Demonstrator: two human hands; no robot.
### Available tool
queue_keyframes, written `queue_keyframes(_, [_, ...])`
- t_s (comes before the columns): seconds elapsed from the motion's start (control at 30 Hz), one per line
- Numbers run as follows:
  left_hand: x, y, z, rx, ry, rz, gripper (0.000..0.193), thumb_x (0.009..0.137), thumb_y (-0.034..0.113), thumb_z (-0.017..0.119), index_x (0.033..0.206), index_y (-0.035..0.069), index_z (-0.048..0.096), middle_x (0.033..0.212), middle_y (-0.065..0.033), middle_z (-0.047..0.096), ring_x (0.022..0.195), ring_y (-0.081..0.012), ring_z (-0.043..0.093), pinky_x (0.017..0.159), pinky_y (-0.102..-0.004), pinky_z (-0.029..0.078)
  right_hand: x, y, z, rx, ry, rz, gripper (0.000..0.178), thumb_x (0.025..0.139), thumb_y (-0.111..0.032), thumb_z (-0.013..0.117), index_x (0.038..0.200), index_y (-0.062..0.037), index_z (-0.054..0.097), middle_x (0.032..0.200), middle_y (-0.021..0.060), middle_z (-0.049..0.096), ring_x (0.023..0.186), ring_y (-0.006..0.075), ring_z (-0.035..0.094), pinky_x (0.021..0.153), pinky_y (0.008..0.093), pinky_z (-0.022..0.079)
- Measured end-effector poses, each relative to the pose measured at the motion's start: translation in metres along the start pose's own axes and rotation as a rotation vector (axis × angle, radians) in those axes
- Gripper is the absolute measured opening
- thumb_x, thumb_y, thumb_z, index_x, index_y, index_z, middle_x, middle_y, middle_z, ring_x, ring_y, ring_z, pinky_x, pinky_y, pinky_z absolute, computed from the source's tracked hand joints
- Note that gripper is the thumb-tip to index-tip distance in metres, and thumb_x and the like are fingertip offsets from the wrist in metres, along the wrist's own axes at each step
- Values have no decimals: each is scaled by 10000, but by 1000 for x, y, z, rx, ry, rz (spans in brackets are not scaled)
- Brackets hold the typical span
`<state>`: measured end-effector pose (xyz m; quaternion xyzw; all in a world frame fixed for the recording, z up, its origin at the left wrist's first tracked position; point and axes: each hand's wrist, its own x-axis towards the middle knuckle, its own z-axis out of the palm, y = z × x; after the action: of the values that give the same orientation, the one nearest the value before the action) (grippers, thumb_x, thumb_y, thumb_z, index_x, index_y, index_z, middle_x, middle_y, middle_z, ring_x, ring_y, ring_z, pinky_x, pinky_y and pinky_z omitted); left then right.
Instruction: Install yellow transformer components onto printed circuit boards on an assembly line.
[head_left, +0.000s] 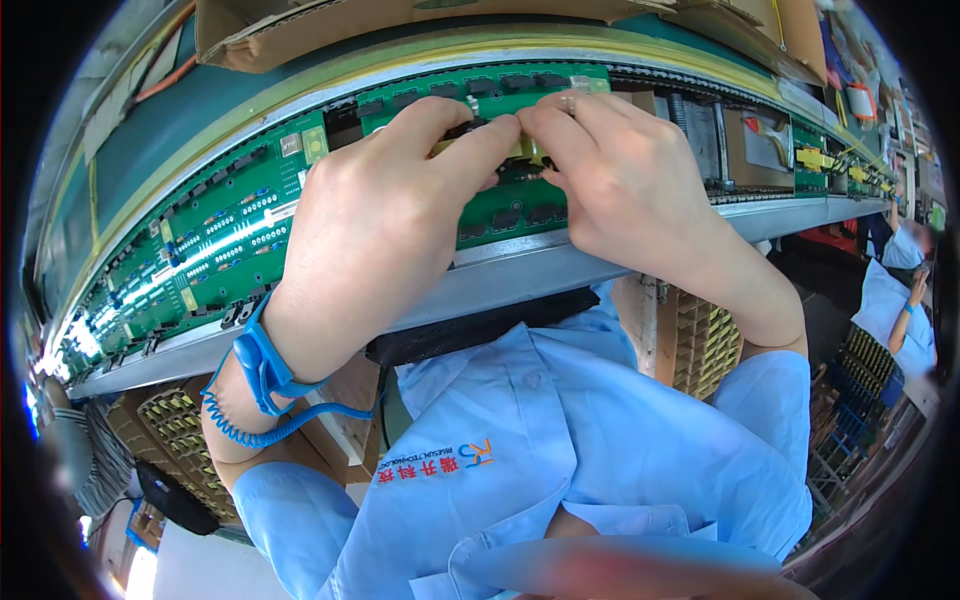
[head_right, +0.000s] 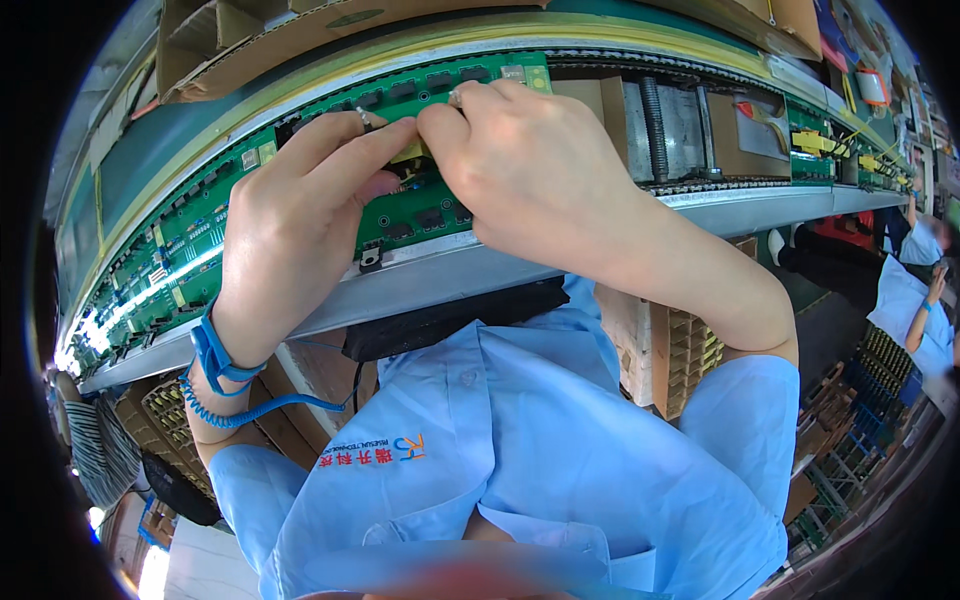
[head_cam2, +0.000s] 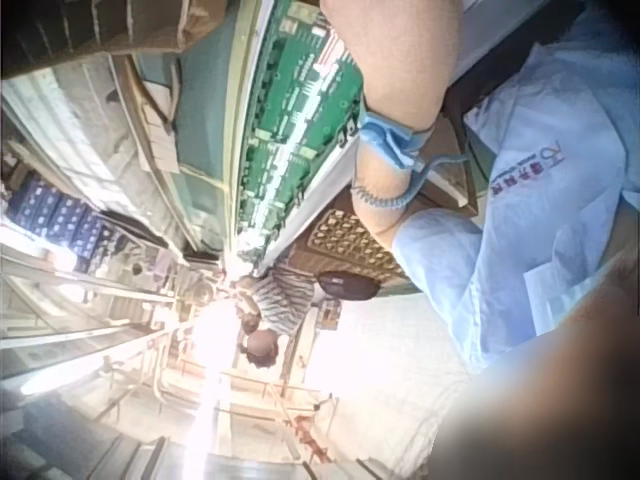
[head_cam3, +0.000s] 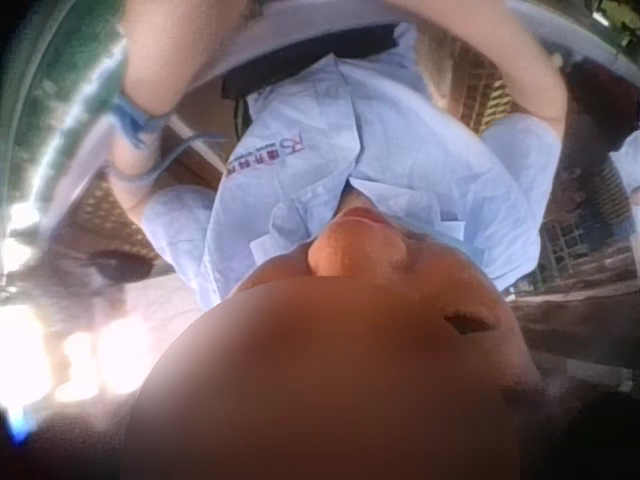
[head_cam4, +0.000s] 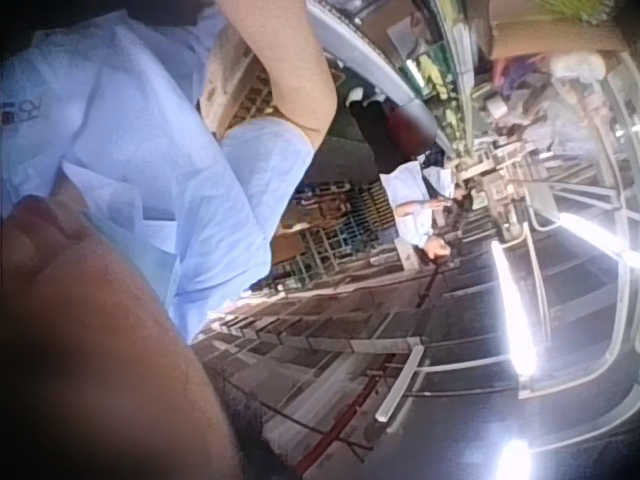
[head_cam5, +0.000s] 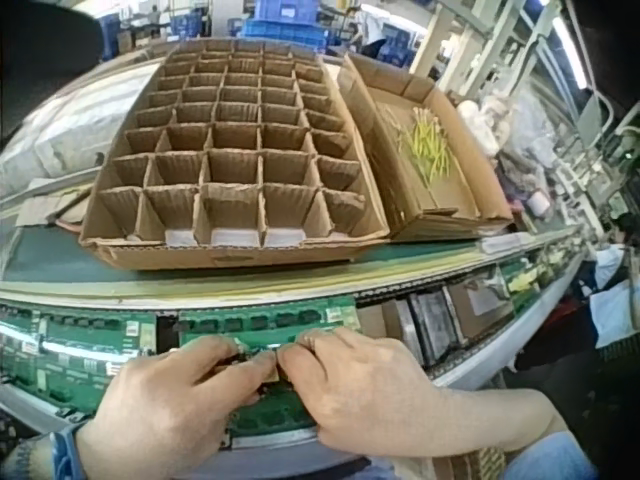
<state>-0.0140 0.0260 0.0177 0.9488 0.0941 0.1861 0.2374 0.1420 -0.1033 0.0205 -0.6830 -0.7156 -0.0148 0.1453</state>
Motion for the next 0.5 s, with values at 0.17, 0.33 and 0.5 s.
queue_keyframes(0.17, [-10,-4,8,55,36,59,400,730,21,619,1118,110,656,927,-93,623,704,-268,653,562,-358,540,0,-3,8,4,24,10,186,636,4,628,813,7,572,763,124,591,734,266,637,575,345,529])
queue_keyframes(0.33, [-3,9,14,212,-4,73,437,710,36,639,1136,133,666,953,-106,617,672,-244,657,529,-341,541,-9,8,11,41,78,-17,211,638,-3,636,839,-2,571,766,114,587,724,255,633,567,348,528])
queue_keyframes(0.5, [-4,6,11,78,21,-2,389,733,27,642,1108,126,678,931,-85,618,663,-252,654,532,-346,537,-9,7,7,47,108,-24,263,630,-4,645,883,-13,575,772,94,569,713,238,625,544,326,524])
